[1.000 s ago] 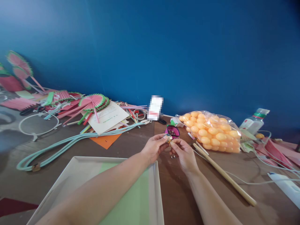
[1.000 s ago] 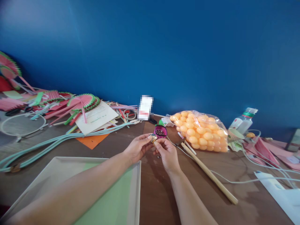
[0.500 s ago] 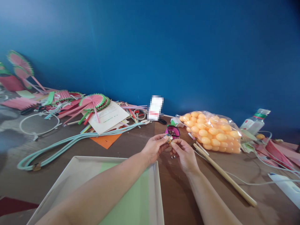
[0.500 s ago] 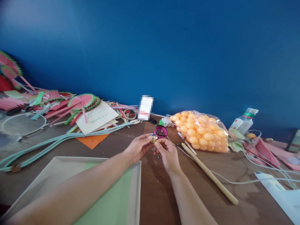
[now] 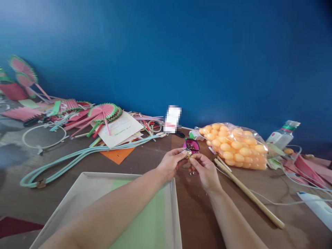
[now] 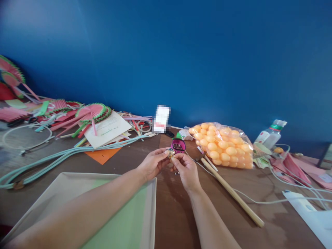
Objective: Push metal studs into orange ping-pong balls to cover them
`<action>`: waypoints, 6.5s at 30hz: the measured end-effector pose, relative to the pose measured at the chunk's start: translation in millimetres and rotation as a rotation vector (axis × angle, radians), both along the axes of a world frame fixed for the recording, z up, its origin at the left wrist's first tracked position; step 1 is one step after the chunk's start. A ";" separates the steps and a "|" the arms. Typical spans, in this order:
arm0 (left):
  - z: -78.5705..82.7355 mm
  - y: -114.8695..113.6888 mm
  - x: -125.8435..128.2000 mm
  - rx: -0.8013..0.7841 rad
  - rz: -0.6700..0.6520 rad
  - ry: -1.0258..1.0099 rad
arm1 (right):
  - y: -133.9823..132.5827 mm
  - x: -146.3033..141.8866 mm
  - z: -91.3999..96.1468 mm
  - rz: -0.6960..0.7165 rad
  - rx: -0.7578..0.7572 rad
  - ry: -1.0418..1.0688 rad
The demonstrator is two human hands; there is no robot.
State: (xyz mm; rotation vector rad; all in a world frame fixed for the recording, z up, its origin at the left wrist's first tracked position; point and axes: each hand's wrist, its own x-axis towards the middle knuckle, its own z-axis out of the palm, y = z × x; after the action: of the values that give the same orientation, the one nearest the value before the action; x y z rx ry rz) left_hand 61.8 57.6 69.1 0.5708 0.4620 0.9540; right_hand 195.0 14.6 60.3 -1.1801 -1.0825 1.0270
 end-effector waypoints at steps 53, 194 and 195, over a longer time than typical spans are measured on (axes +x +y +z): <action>1.4 -0.4 -1.9 -0.093 0.098 0.015 | 0.2 -0.2 -4.5 -0.030 0.054 0.101; -0.5 0.7 -3.9 -0.025 -0.014 0.093 | -3.9 5.7 3.0 0.030 -0.035 -0.031; -0.7 0.8 -3.9 -0.028 -0.017 0.101 | -3.8 5.7 2.6 0.025 -0.035 -0.029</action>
State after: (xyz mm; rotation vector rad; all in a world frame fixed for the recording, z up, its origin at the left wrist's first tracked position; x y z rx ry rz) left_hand 57.9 58.5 68.4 0.5987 0.5588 0.9045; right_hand 200.6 10.8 62.9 -1.2157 -1.1088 1.0542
